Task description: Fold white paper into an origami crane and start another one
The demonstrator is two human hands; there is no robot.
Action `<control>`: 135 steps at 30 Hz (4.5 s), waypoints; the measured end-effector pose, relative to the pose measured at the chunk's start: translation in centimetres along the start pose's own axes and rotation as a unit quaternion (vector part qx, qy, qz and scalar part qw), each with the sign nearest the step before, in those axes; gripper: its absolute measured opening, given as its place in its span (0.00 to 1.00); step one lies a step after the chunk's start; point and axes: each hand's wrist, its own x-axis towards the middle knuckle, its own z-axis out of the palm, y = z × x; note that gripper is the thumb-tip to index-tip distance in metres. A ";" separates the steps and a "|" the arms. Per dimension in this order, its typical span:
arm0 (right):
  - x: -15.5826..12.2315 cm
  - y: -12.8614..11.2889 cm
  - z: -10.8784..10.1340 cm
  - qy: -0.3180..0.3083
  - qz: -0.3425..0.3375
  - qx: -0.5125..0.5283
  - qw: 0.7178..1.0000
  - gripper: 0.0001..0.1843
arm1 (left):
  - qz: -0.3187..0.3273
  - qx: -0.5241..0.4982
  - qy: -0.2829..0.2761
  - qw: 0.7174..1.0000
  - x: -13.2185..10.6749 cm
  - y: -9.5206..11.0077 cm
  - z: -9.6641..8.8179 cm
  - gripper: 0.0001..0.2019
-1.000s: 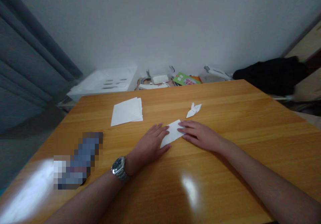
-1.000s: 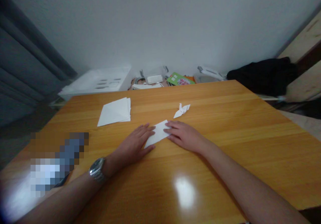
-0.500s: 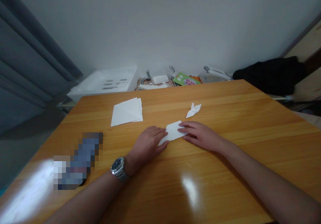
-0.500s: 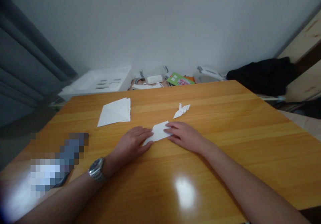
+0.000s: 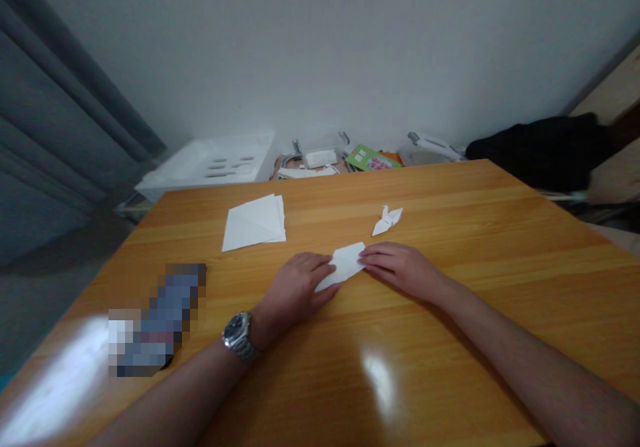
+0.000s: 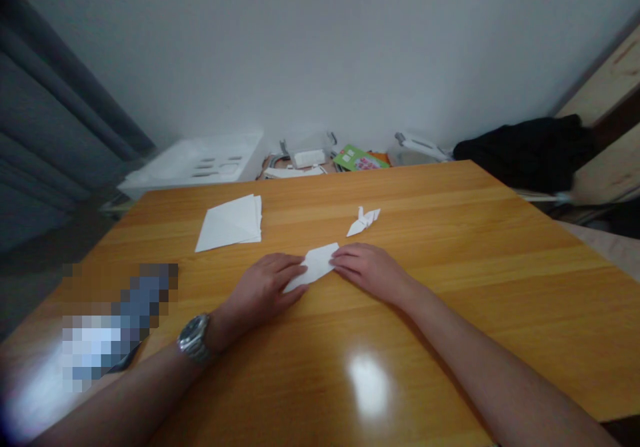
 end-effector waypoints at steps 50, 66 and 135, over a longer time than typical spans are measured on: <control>-0.3 -0.1 -0.7 -0.003 0.114 0.135 0.984 0.10 | 0.012 -0.007 -0.062 0.998 0.2 0.5 0.0 0.21; -0.8 0.3 -0.8 0.010 0.064 0.141 0.988 0.12 | 0.000 -0.018 -0.057 0.998 0.1 0.1 0.2 0.21; 0.8 -1.0 1.2 0.066 0.187 0.049 0.979 0.03 | 0.067 -0.042 -0.107 0.991 0.0 2.2 -0.3 0.21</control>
